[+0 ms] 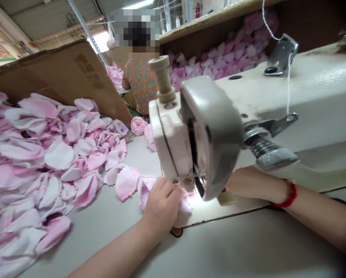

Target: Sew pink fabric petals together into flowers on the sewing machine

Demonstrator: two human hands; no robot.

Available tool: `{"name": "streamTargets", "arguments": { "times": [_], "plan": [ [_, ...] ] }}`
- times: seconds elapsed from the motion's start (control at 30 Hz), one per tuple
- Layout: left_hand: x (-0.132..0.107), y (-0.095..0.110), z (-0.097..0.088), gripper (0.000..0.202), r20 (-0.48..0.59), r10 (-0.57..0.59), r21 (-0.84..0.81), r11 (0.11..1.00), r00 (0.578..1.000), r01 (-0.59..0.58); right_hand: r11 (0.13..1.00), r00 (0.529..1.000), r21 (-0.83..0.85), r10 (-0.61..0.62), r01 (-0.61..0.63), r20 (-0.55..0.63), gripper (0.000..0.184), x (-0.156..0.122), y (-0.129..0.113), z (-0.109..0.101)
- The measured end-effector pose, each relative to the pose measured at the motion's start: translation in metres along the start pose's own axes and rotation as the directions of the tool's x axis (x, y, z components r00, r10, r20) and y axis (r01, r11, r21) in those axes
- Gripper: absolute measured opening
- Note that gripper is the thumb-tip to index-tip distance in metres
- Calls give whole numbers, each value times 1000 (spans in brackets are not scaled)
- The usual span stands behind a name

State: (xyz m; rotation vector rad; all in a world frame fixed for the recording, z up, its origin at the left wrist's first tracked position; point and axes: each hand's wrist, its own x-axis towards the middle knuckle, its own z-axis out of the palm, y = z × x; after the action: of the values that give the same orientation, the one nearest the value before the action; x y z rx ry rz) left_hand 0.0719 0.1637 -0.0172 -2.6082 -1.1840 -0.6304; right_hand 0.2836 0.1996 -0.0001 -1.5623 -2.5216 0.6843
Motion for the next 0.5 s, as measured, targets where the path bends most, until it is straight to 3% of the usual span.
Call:
{"name": "streamTargets", "arguments": {
  "times": [0.13, 0.5],
  "plan": [
    [-3, 0, 0, 38, 60, 10, -53, 999, 998, -6, 999, 998, -3, 43, -43, 48, 30, -3, -9, -4],
    [-7, 8, 0, 29, 88, 65, -47, 997, 994, -61, 990, 994, -120, -85, 76, -73, 31, -2, -9, -2]
  ]
}}
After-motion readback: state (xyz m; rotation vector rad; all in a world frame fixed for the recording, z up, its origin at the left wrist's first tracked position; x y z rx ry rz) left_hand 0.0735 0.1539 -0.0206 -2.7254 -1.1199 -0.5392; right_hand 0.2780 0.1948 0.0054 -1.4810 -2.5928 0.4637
